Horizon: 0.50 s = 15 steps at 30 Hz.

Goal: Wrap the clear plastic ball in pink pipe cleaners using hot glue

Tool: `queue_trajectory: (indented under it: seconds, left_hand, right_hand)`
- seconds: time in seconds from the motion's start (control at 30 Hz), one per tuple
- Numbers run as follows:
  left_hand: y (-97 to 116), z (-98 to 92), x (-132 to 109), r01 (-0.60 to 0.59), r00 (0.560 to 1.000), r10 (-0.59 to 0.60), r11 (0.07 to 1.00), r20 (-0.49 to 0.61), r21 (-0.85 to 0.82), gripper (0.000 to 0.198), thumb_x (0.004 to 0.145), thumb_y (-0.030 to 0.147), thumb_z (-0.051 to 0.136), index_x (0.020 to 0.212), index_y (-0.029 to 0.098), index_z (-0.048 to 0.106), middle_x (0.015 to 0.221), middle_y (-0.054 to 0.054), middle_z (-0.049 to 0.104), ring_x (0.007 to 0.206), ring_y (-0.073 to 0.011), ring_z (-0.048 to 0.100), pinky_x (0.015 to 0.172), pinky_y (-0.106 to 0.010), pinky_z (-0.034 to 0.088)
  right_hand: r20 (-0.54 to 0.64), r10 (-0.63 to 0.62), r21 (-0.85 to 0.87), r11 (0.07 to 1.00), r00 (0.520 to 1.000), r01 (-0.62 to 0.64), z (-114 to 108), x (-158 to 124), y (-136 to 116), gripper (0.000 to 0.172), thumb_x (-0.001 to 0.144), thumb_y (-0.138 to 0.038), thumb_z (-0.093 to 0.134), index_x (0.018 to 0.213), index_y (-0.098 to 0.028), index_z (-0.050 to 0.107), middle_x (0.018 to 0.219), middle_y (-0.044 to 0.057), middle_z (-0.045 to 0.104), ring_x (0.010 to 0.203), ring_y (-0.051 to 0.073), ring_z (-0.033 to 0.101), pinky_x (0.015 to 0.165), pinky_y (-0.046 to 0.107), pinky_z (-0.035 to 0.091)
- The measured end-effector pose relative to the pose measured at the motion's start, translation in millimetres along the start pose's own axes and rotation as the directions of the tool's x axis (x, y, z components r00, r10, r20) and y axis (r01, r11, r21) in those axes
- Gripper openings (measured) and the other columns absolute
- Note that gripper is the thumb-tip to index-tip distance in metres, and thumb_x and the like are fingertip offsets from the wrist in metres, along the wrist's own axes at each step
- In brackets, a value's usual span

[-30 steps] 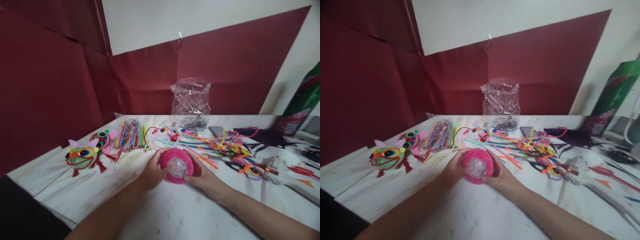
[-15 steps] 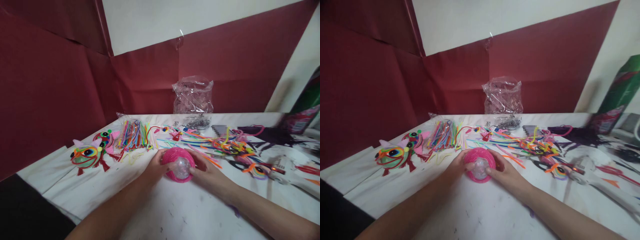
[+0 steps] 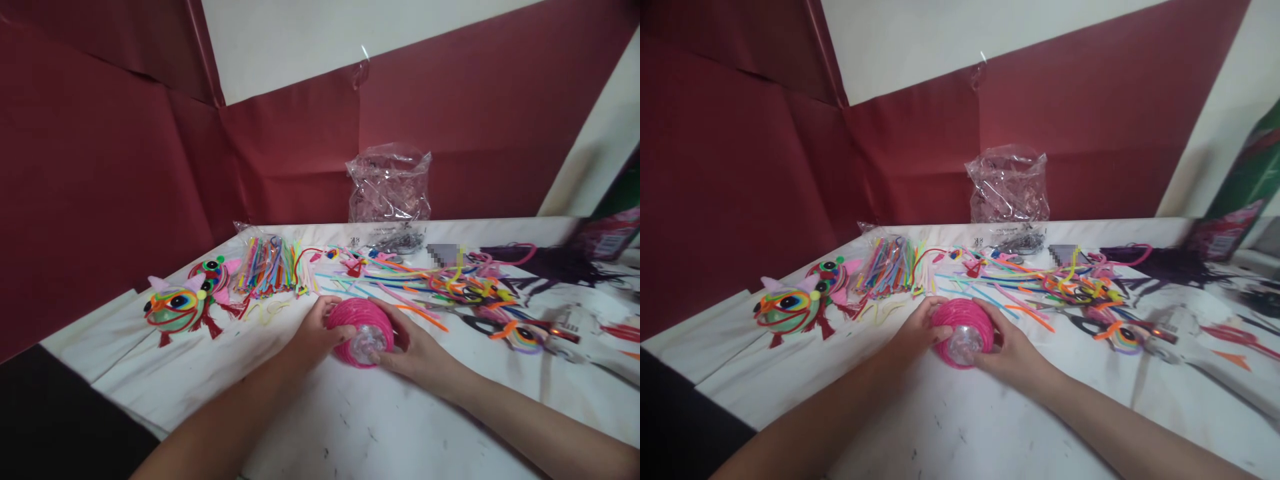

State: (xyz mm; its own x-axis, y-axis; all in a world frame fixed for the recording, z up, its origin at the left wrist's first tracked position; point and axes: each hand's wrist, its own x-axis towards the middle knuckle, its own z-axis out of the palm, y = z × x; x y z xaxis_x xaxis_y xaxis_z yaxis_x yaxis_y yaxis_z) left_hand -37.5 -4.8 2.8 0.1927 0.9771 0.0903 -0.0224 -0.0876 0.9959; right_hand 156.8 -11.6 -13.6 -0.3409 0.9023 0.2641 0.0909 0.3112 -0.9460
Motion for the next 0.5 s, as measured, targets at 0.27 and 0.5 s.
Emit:
queue_trajectory:
  seconds: [0.27,0.5]
  left_hand:
    - [9,4.9,-3,0.03,0.999,-0.027,0.996,-0.038,0.082,0.06,0.049,0.028,0.074,0.104,0.018,0.052,0.1,-0.006,0.058,0.085,-0.0211,0.059,0.073,-0.031,0.047]
    - [18,3.0,-5,-0.02,0.997,0.023,0.999,-0.071,0.046,0.056,0.048,0.025,0.076,0.099,0.018,0.057,0.09,-0.003,0.064,0.081,-0.0208,0.061,0.07,-0.029,0.048]
  right_hand:
    - [0.009,0.016,0.01,1.0,1.0,-0.016,4,-4,1,0.079,0.062,-0.033,0.076,0.132,-0.023,0.041,0.135,0.013,0.051,0.116,0.029,0.057,0.094,0.042,0.05]
    - [0.065,-0.07,-0.006,0.997,0.995,0.071,2,-1,-2,0.086,0.065,-0.038,0.077,0.138,-0.021,0.036,0.137,0.015,0.049,0.117,0.028,0.056,0.095,0.044,0.049]
